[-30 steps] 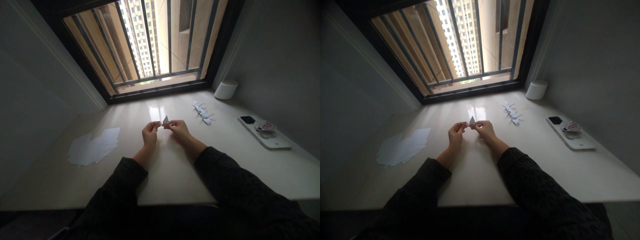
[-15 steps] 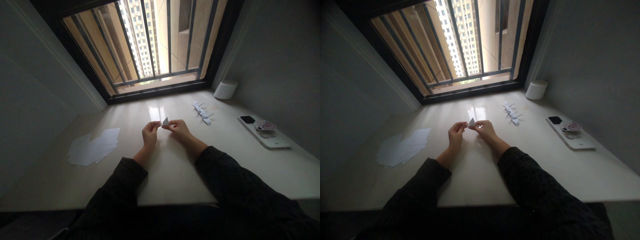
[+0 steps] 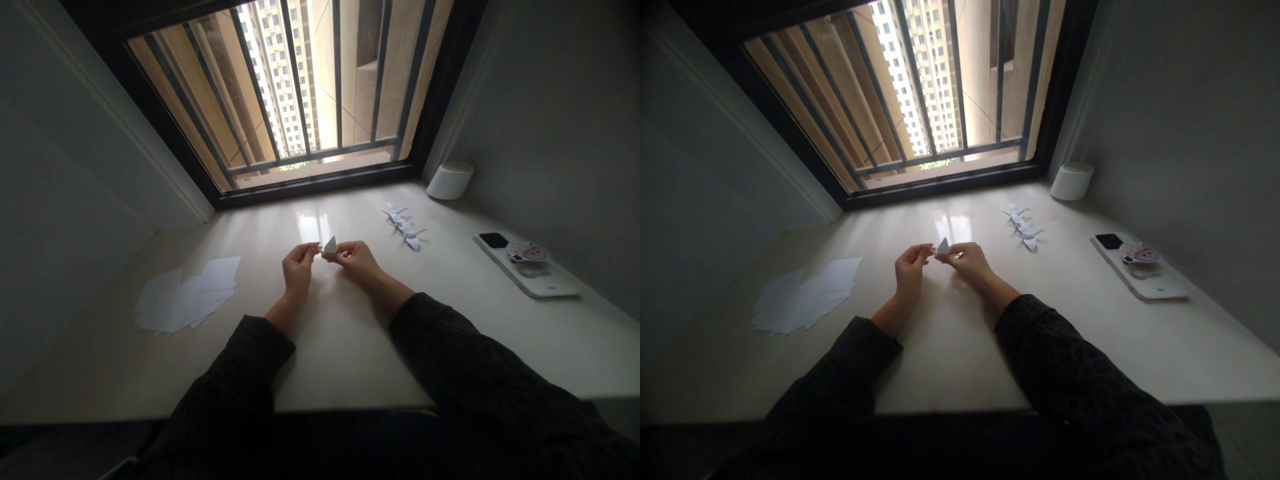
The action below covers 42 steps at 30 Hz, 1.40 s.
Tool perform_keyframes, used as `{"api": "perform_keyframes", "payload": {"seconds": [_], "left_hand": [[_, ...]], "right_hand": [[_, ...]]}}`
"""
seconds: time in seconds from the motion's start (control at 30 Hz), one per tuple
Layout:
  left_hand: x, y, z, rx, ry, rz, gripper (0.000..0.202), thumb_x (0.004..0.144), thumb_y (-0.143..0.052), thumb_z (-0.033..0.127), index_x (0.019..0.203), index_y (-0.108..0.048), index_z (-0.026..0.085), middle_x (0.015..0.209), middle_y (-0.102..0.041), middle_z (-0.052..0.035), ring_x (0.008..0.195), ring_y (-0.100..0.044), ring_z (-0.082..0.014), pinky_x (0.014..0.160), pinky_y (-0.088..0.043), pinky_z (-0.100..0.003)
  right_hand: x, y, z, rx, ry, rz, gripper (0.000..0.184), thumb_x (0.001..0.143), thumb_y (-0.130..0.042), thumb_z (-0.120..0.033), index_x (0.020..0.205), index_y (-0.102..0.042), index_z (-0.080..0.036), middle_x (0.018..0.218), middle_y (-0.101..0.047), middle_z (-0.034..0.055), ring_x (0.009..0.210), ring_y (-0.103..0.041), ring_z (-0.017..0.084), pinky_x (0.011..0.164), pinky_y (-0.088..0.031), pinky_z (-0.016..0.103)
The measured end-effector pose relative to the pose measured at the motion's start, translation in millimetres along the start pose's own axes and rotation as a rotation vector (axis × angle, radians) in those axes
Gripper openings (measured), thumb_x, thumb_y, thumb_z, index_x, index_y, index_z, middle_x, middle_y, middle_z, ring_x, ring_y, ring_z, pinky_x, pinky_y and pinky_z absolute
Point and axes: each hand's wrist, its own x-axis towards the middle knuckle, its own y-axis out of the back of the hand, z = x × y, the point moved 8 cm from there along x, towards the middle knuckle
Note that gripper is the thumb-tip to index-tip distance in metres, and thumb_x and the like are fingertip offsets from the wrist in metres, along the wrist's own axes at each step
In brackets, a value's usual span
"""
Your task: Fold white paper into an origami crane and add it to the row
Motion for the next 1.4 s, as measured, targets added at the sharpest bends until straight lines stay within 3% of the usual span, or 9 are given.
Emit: {"api": "perform_keyframes", "payload": {"seconds": [0.23,0.5,0.73,0.9,1.03,1.13,1.4], "left_hand": [[-1.0,2.2,-3.6,0.003,0.094,0.013,0.027,0.07,-0.069,0.041,0.085,-0.073,0.02,0.088,-0.073,-0.0064,0.085,-0.065,-0.019,0.067,-0.046,-0.028],[-1.4,6.2,-1.6,0.032,0.067,0.052,0.026,0.068,-0.07,0.04,0.083,-0.073,0.019,0.087,-0.072,-0.0058,0.083,-0.064,-0.0179,0.065,-0.044,-0.026],[4.0,1.5,-0.8,0.086,-0.017,-0.03,0.031,0.073,-0.067,0.042,0.092,-0.072,0.018,0.099,-0.071,-0.0087,0.088,-0.065,-0.0186,0.073,-0.048,-0.029],[5.6,-5.5,-4.2,0.101,-0.001,-0.125,0.029,0.071,-0.068,0.042,0.086,-0.073,0.017,0.1,-0.071,-0.0094,0.089,-0.065,-0.0197,0.075,-0.049,-0.03],[6.9,-2.2,-5.8,0.101,0.02,-0.091,0.029,0.074,-0.065,0.043,0.084,-0.071,0.016,0.09,-0.072,-0.0079,0.084,-0.065,-0.019,0.068,-0.048,-0.028],[8.5,0.8,-8.7,0.101,0.043,-0.068,0.029,0.076,-0.063,0.043,0.084,-0.069,0.016,0.083,-0.071,-0.0068,0.082,-0.067,-0.0193,0.064,-0.046,-0.026],[7.7,-1.4,-6.2,0.169,0.016,-0.088,0.026,0.078,-0.061,0.039,0.086,-0.069,0.016,0.086,-0.071,-0.0069,0.08,-0.067,-0.0184,0.063,-0.046,-0.026]], "right_hand": [[-1.3,-1.1,-6.3,0.002,0.013,-0.037,0.034,0.067,-0.07,-0.049,0.074,-0.075,-0.016,0.069,-0.071,0.0055,0.06,-0.058,0.015,0.059,-0.04,0.027],[-0.6,-4.5,-5.1,-0.054,0.016,-0.058,0.032,0.067,-0.07,-0.048,0.068,-0.073,-0.016,0.06,-0.068,0.0035,0.054,-0.054,0.013,0.055,-0.037,0.026],[2.1,6.2,5.3,-0.046,-0.012,0.068,0.03,0.068,-0.07,-0.048,0.071,-0.075,-0.019,0.064,-0.07,0.003,0.058,-0.058,0.016,0.056,-0.038,0.027],[3.1,5.2,9.4,0.03,-0.001,0.082,0.03,0.066,-0.071,-0.047,0.08,-0.076,-0.021,0.069,-0.072,0.0027,0.058,-0.06,0.017,0.056,-0.039,0.028],[2.6,3.1,4.8,0.081,0.017,0.066,0.032,0.067,-0.07,-0.049,0.082,-0.076,-0.021,0.076,-0.074,0.0046,0.071,-0.065,0.021,0.064,-0.046,0.031],[3.0,9.3,0.6,0.105,0.038,0.131,0.033,0.072,-0.065,-0.05,0.08,-0.076,-0.02,0.078,-0.074,0.0061,0.076,-0.067,0.022,0.068,-0.048,0.032],[2.5,13.2,-4.1,0.07,0.089,0.163,0.024,0.076,-0.064,-0.042,0.084,-0.074,-0.022,0.086,-0.074,0.005,0.08,-0.068,0.022,0.071,-0.049,0.033]]}}
